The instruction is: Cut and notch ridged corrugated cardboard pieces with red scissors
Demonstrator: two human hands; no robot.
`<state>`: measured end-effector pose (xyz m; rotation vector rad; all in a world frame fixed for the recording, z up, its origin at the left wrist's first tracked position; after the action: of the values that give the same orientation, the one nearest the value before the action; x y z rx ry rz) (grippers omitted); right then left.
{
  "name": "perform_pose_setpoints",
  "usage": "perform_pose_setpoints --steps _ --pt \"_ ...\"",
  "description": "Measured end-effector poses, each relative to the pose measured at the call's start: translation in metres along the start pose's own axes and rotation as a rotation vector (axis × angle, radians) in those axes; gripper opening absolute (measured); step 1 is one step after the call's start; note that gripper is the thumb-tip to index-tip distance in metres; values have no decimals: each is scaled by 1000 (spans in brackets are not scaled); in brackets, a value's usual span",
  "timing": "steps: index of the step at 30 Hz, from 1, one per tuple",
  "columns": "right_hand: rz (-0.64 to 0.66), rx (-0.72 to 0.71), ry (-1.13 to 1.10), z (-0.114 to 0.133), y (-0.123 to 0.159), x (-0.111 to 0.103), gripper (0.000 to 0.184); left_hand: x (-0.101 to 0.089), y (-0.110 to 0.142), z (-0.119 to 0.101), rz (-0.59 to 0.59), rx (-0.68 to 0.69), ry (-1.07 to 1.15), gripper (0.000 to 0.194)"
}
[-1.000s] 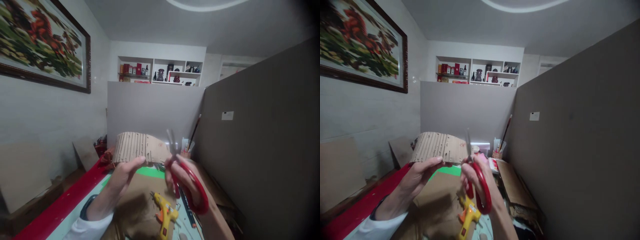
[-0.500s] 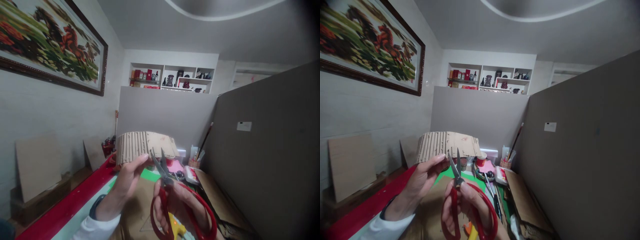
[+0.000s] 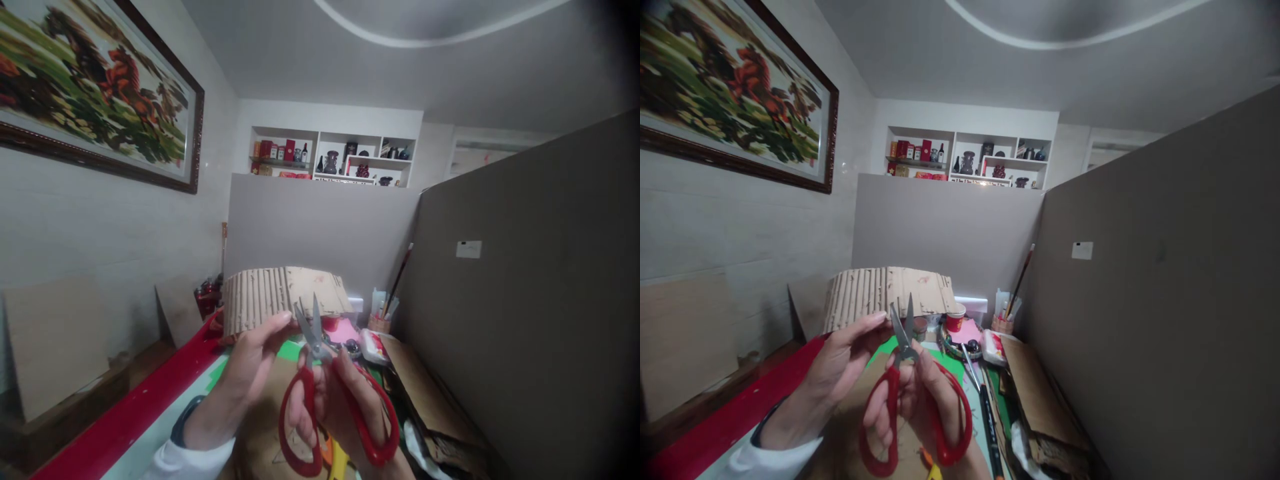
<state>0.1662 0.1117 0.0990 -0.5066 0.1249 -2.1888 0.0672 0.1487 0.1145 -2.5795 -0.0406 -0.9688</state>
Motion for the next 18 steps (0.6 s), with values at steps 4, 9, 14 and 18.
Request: perform_pose_setpoints --steps 4,9,14,18 --pt "4 -13 4 2 -2 1 72 0 -1 2 23 -10 -8 8" --pt "2 -29 15 2 -3 4 77 1 3 5 8 -21 -6 9" --pt "-79 -93 59 1 2 -2 45 4 8 9 -45 -51 -22 12" --pt "-76 -51 102 1 2 -3 52 7 10 11 -61 -67 13 8"
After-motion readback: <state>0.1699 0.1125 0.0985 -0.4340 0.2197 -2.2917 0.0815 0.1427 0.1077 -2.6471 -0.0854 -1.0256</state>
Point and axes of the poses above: each hand's wrist, its own y-axis away from the middle knuckle, its own x-axis out of the palm, z = x × y, the point moved 8 cm from there along -y, towards the middle knuckle, and after that the axes turned 7 degrees about x, right-handed, at the moved point
